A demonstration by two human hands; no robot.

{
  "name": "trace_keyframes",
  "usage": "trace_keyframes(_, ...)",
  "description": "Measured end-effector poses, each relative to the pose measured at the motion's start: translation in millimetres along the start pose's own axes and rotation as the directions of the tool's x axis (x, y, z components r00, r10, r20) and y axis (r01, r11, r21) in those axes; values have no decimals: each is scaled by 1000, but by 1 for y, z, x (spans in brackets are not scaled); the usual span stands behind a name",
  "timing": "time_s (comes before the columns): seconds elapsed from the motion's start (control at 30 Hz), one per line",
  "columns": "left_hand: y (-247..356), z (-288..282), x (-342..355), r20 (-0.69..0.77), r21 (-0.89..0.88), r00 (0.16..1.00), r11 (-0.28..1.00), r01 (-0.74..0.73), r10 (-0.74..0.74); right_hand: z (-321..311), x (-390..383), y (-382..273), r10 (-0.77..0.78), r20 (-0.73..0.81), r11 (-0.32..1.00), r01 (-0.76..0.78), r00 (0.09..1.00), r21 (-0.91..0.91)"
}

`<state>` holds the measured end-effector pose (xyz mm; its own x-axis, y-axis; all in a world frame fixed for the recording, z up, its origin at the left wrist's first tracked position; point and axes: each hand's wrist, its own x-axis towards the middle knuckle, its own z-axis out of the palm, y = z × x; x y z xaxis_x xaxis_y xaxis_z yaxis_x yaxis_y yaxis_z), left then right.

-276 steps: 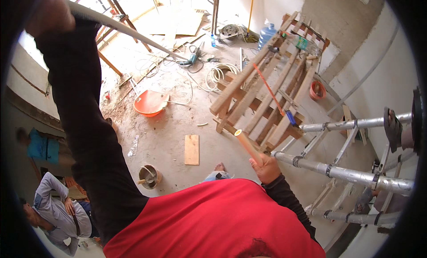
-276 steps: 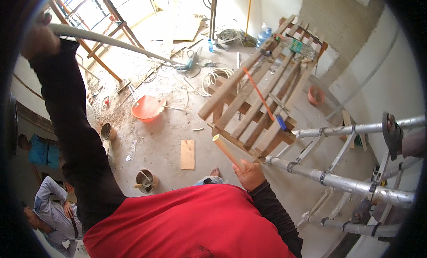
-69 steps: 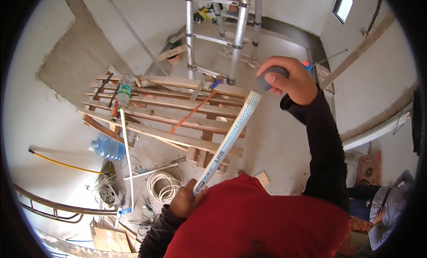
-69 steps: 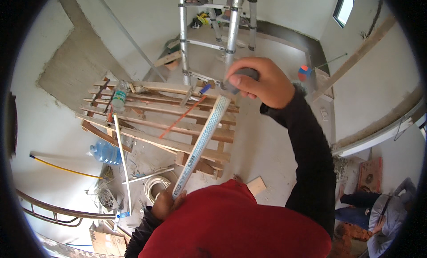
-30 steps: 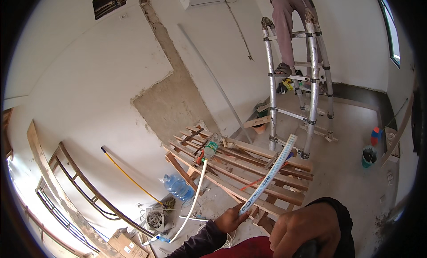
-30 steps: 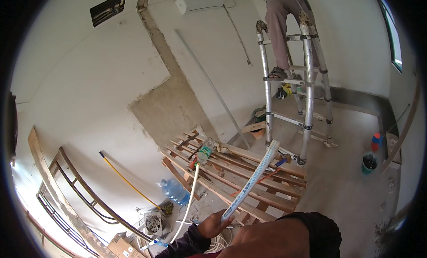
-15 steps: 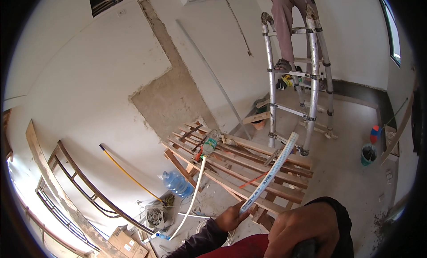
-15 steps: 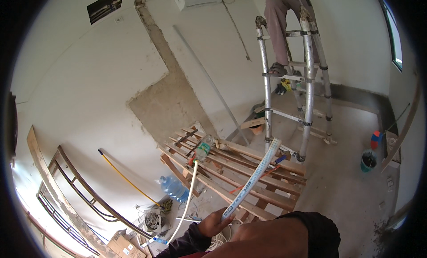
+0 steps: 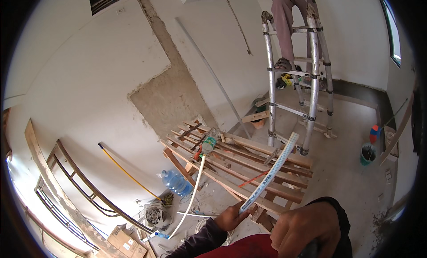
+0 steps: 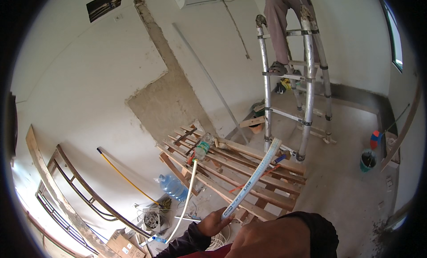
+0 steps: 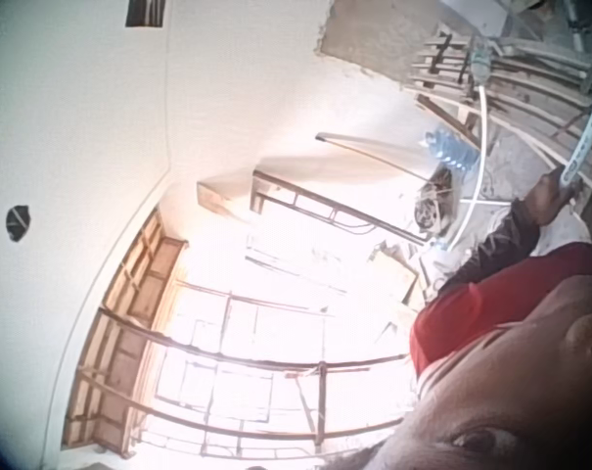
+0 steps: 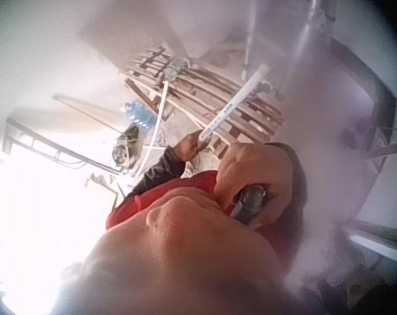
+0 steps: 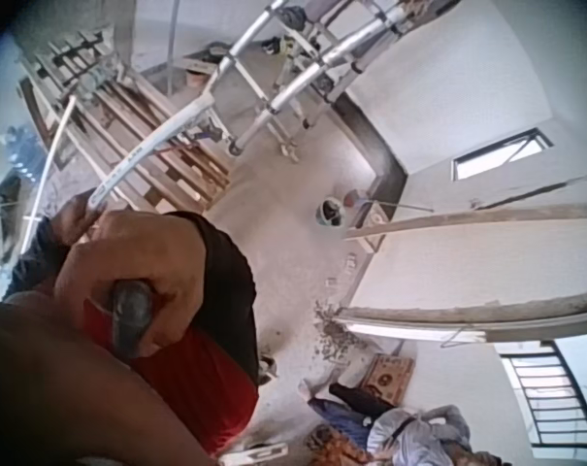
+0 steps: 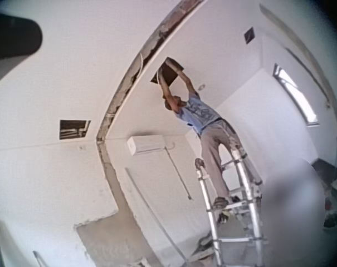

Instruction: The person heats one end of a white PVC pipe using a lighter and then presses the heated end onto a wooden handle.

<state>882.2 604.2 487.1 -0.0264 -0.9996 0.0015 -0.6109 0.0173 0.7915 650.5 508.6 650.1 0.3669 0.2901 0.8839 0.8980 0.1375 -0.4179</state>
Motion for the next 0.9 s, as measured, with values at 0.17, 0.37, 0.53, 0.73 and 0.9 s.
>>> trace_keyframes(0.17, -2, 2, -4, 20, 28, 999, 999, 39, -40, 1, 3, -14, 178, -65, 983, -175, 982, 48)
trace_keyframes(0.37, -3, 6, 1, -4, 38, 998, 997, 63, -62, -9, -2, -13, 177, 135, 984, -172, 975, -49)
trace_keyframes(0.53, -20, 6, -4, -163, 147, 985, 986, 77, -53, -21, -64, 14, 105, -121, 994, -108, 987, -21)
trace_keyframes(0.73, -15, 9, 6, -164, 191, 982, 974, 121, -90, -24, -202, 58, 235, -962, 704, -707, 142, 67)
trace_keyframes(0.9, -8, 28, 7, -194, 236, 975, 959, 154, -109, -11, -234, 93, 150, -989, 925, -355, 11, 136)
